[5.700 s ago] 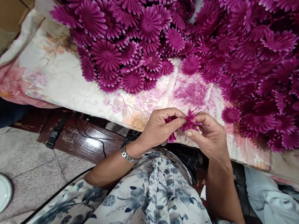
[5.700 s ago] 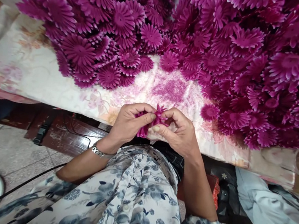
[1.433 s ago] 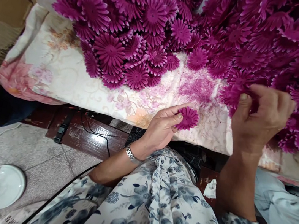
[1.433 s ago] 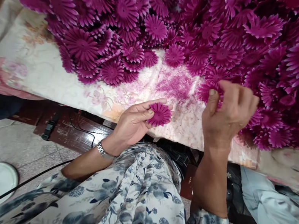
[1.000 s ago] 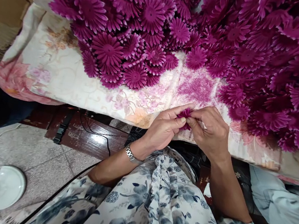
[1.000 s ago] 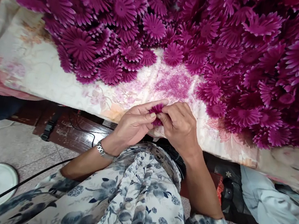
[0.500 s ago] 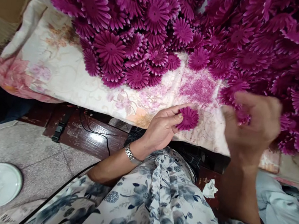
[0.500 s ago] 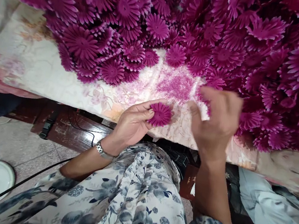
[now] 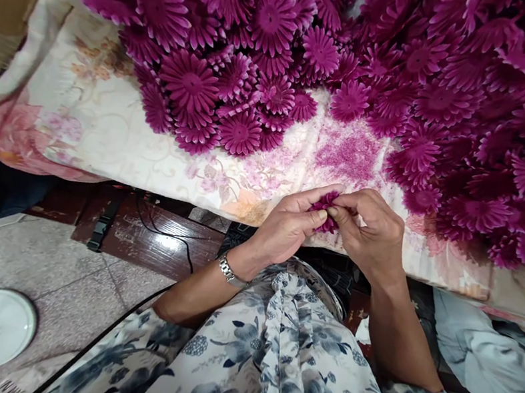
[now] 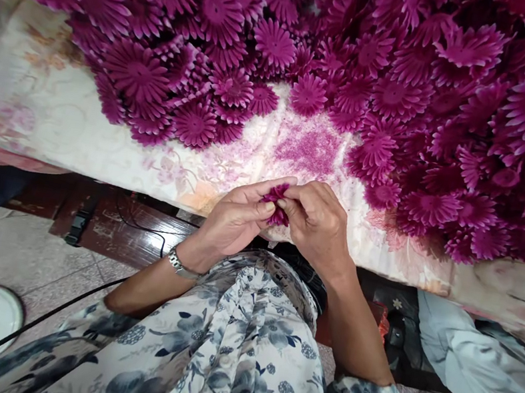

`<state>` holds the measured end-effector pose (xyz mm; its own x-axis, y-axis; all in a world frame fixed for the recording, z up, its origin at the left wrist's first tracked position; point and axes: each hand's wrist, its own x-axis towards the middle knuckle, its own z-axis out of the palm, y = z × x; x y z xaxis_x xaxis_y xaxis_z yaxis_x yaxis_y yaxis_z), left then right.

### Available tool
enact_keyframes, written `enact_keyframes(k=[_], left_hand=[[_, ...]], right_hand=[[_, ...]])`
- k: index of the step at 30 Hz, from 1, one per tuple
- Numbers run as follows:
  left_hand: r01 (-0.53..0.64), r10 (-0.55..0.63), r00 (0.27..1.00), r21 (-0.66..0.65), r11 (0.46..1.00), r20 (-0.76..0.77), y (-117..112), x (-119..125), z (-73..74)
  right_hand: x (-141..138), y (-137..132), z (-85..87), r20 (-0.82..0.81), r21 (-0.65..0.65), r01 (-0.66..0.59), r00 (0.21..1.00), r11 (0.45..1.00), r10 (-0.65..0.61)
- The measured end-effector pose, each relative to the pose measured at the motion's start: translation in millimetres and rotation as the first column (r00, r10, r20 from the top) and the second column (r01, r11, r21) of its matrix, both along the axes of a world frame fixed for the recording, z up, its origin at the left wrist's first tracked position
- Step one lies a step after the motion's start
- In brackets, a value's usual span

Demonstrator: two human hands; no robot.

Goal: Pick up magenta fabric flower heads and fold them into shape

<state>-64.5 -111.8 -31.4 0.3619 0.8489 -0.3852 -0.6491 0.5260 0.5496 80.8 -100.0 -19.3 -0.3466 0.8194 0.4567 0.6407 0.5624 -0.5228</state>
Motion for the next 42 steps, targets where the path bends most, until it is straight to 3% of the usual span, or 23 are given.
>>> enact_keyframes(k=[5,24,31,37,42], left_hand=[[-0.009,0.009,1.000,-0.003,1.000,-0.014,1,-3,-0.1],[0.027,-0.031,0.996,-0.050,0.998,-0.085,9,-1,9.8],[-0.031,0.027,0.998,-0.066,0.997,-0.065,8,2,11.7],[-0.017,0.018,1.000,-0.101,0.995,0.011,2,10,11.7],[-0.016,0.015,1.000,-0.073,0.997,-0.015,1,15,8.5]], right_hand=[[-4,-3,0.3,-0.030,-0.048,0.023,0.999,0.999,-0.024],[-14,-18,-6.4,-0.060,0.080,0.239,0.970,0.968,-0.235],[1,-14,-0.6,-0.036,-0.011,0.071,0.997,0.997,-0.071],[10,-14,-3.6,-0.004,0.010,0.018,1.000,1.000,-0.018],[15,-16,-4.2,-0.081,-0.020,0.019,0.997,1.000,-0.021]])
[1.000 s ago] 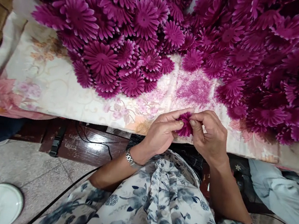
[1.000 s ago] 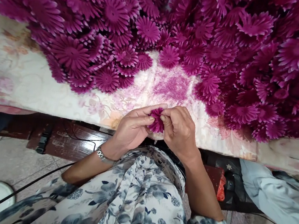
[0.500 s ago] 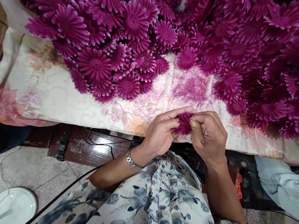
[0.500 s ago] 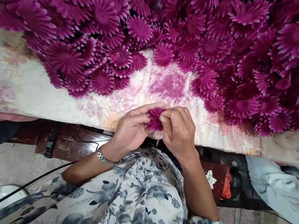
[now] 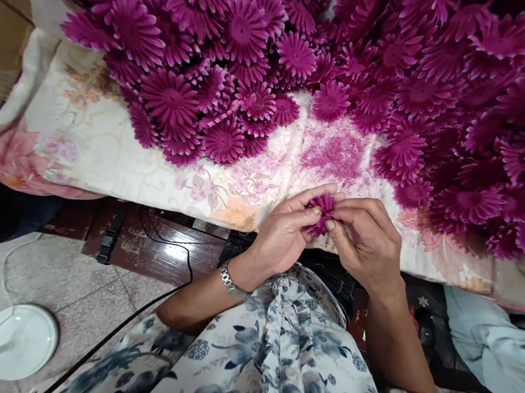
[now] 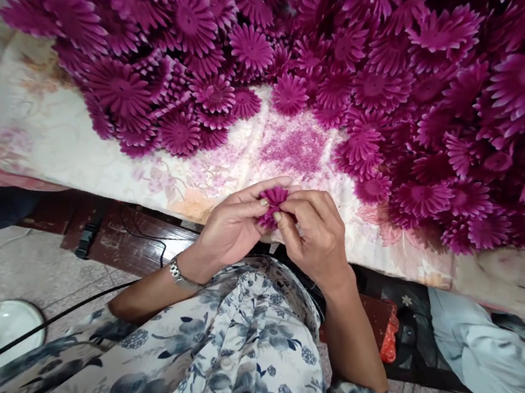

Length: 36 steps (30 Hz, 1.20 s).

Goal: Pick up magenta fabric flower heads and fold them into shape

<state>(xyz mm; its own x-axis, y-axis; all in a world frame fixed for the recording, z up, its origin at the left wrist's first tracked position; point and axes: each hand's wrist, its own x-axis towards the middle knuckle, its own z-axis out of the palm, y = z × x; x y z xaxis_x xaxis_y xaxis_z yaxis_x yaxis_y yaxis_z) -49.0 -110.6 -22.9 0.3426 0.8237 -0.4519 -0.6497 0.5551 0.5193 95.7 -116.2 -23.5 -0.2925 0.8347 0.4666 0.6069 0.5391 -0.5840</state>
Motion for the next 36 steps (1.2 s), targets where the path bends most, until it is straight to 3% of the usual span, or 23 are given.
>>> enact_keyframes(k=[6,14,20,26,32,36], left_hand=[[-0.019,0.022,0.998,0.063,0.998,-0.056,-2,3,-1.0],[-0.047,0.069,0.991,0.179,0.983,-0.115,-4,8,-2.4],[0.017,0.033,0.981,0.253,0.967,-0.192,-8,9,-7.4],[0.040,0.076,0.940,0.329,0.943,-0.332,-6,9,-14.4],[0.130,-0.003,0.951,0.389,0.912,-0.309,-3,5,-10.5],[0.147,-0.027,0.951,0.373,0.916,-0.309,-2,4,-9.7]], right_hand=[[4,-3,0.7,-0.108,-0.100,0.004,0.994,0.995,-0.014],[5,-5,5.2,-0.131,-0.184,0.048,0.989,0.982,-0.073],[5,-5,4.4,-0.388,-0.504,-0.066,0.908,0.861,-0.157],[2,-7,3.6,-0.396,-0.514,-0.145,0.915,0.845,-0.083],[10,-2,0.6,-0.444,-0.545,-0.130,0.883,0.828,-0.154],[12,-1,3.9,-0.326,-0.479,-0.056,0.938,0.876,-0.119]])
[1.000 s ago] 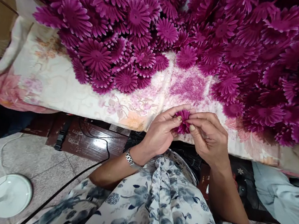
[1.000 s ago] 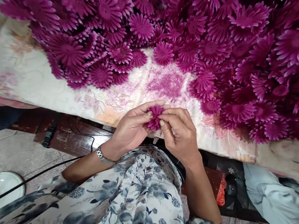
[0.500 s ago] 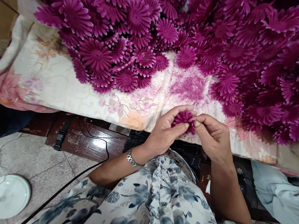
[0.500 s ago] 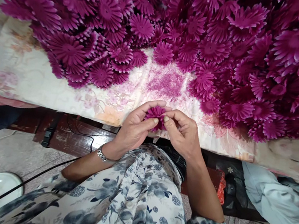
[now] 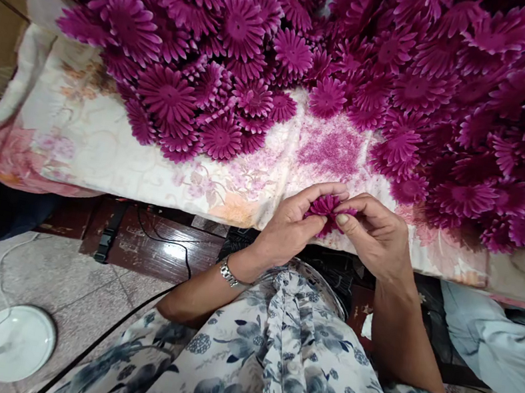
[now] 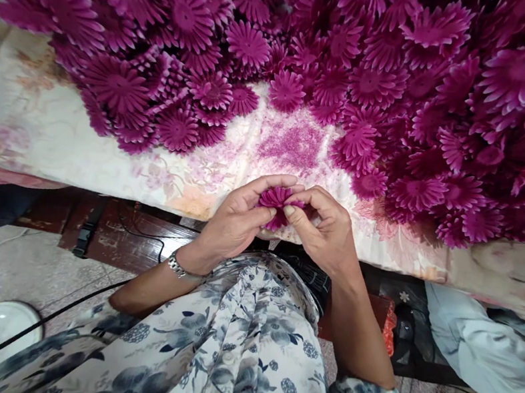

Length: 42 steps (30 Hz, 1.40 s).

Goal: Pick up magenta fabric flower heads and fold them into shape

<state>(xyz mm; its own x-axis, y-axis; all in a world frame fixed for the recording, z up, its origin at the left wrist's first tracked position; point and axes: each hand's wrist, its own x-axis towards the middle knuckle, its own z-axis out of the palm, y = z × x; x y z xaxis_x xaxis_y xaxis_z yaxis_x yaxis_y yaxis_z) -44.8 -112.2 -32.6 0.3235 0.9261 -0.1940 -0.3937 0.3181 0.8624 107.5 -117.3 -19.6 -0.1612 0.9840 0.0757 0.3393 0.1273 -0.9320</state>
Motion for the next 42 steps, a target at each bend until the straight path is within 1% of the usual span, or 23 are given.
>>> enact_keyframes(k=[3,5,7,12,15,20,23,25,27,29,30,33,37,39,40,42], left_hand=[[-0.019,0.020,1.000,-0.040,0.999,0.019,0,2,-0.2],[-0.013,0.015,0.999,-0.069,0.998,0.035,0,3,0.7],[-0.007,0.014,0.997,-0.093,0.996,0.070,0,3,2.0],[-0.039,0.057,0.990,-0.133,0.990,0.127,1,3,3.0],[-0.067,0.081,0.992,-0.132,0.989,0.099,1,4,1.8],[-0.129,0.132,0.991,-0.089,0.988,0.031,1,5,0.4],[-0.195,0.194,0.981,-0.075,0.978,-0.008,3,4,1.0],[-0.259,0.258,0.966,-0.066,0.964,-0.031,5,2,2.2],[-0.299,0.297,0.954,-0.074,0.951,-0.038,7,-1,4.4],[-0.295,0.294,0.955,-0.090,0.951,-0.028,8,-2,7.3],[-0.271,0.271,0.963,-0.100,0.957,-0.017,9,-2,8.9],[-0.150,0.150,0.989,-0.085,0.985,-0.006,7,0,12.4],[0.020,-0.022,0.998,-0.017,1.000,-0.066,5,6,11.4],[0.047,-0.046,0.993,0.006,0.999,-0.108,5,7,9.0],[0.039,-0.038,0.992,0.008,0.999,-0.123,6,7,7.7],[-0.016,0.018,0.991,0.019,1.000,-0.135,6,8,5.6]], right_hand=[[-5,-2,2.9,0.188,0.188,-0.009,0.982,0.982,-0.027],[-8,-4,2.6,0.243,0.295,-0.006,0.968,0.955,-0.069],[-9,-4,0.6,0.251,0.350,0.019,0.961,0.937,-0.113],[-6,-4,-5.3,0.259,0.356,0.078,0.949,0.931,-0.179],[-5,-3,-5.6,0.278,0.366,0.078,0.942,0.927,-0.189],[-3,-2,-3.7,0.308,0.397,0.084,0.926,0.914,-0.219],[1,0,-4.4,0.241,0.381,0.143,0.939,0.913,-0.247],[4,1,-5.9,0.143,0.359,0.214,0.949,0.908,-0.280],[6,3,-7.5,0.024,0.334,0.281,0.952,0.900,-0.306],[7,4,-8.3,-0.065,0.299,0.319,0.947,0.899,-0.314],[7,5,-8.3,-0.085,0.278,0.321,0.947,0.905,-0.310],[4,6,-7.0,-0.059,0.229,0.287,0.958,0.930,-0.281],[-1,5,-4.7,0.033,0.166,0.221,0.973,0.961,-0.230],[-1,4,-3.9,-0.004,0.077,0.180,0.984,0.981,-0.180],[-1,3,-3.6,-0.041,0.025,0.157,0.987,0.987,-0.155],[1,2,-3.3,-0.110,-0.059,0.097,0.989,0.994,-0.103]])
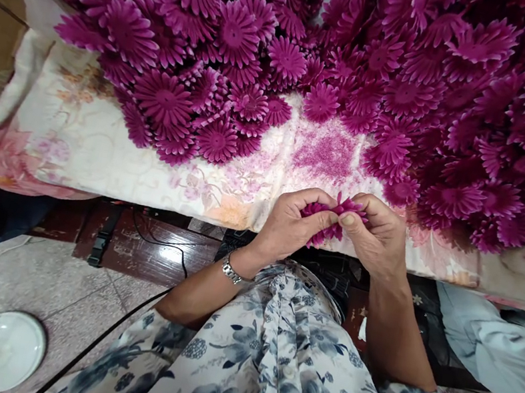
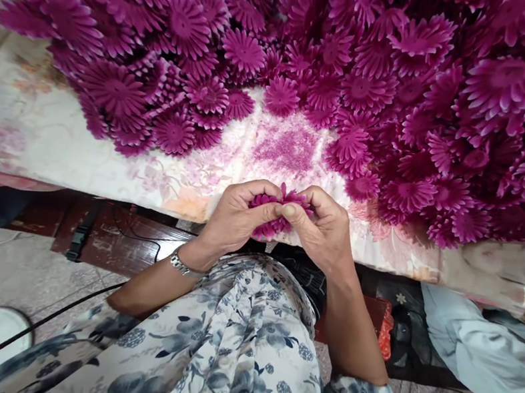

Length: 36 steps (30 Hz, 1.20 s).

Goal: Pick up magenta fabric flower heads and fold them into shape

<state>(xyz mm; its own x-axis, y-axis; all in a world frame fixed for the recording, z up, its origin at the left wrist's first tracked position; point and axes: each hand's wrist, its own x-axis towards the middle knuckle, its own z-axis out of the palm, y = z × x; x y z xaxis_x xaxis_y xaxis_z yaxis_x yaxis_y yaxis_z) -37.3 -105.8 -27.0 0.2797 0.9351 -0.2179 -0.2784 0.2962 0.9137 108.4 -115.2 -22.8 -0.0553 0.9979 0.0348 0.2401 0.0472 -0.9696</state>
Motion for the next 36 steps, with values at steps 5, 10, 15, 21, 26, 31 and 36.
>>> enact_keyframes(k=[5,10,15,21,26,31,36], left_hand=[[-0.125,0.125,0.992,-0.006,0.992,0.007,1,-2,-1.4],[-0.288,0.290,0.955,-0.039,0.957,0.061,11,-12,1.5],[-0.375,0.375,0.927,0.017,0.927,0.025,16,-17,-1.0],[-0.341,0.367,0.923,0.192,0.920,-0.118,7,-15,-4.5],[-0.328,0.383,0.909,0.284,0.901,-0.165,2,-16,0.5],[-0.264,0.318,0.929,0.262,0.928,-0.190,1,-12,-1.9],[-0.260,0.301,0.942,0.245,0.934,-0.149,16,-7,-3.2]], right_hand=[[3,0,-0.7,-0.106,-0.029,-0.038,0.994,0.999,0.035],[11,2,-4.2,-0.218,-0.001,0.119,0.969,0.993,-0.116],[14,4,-4.9,-0.214,0.019,0.115,0.971,0.993,-0.108],[5,5,-2.4,-0.122,0.038,0.149,0.982,0.988,-0.143],[3,5,-6.3,-0.058,0.077,0.146,0.988,0.986,-0.142],[4,5,-7.3,-0.045,0.073,0.137,0.990,0.988,-0.134],[11,1,-7.1,-0.022,0.022,0.118,0.993,0.993,-0.117]])
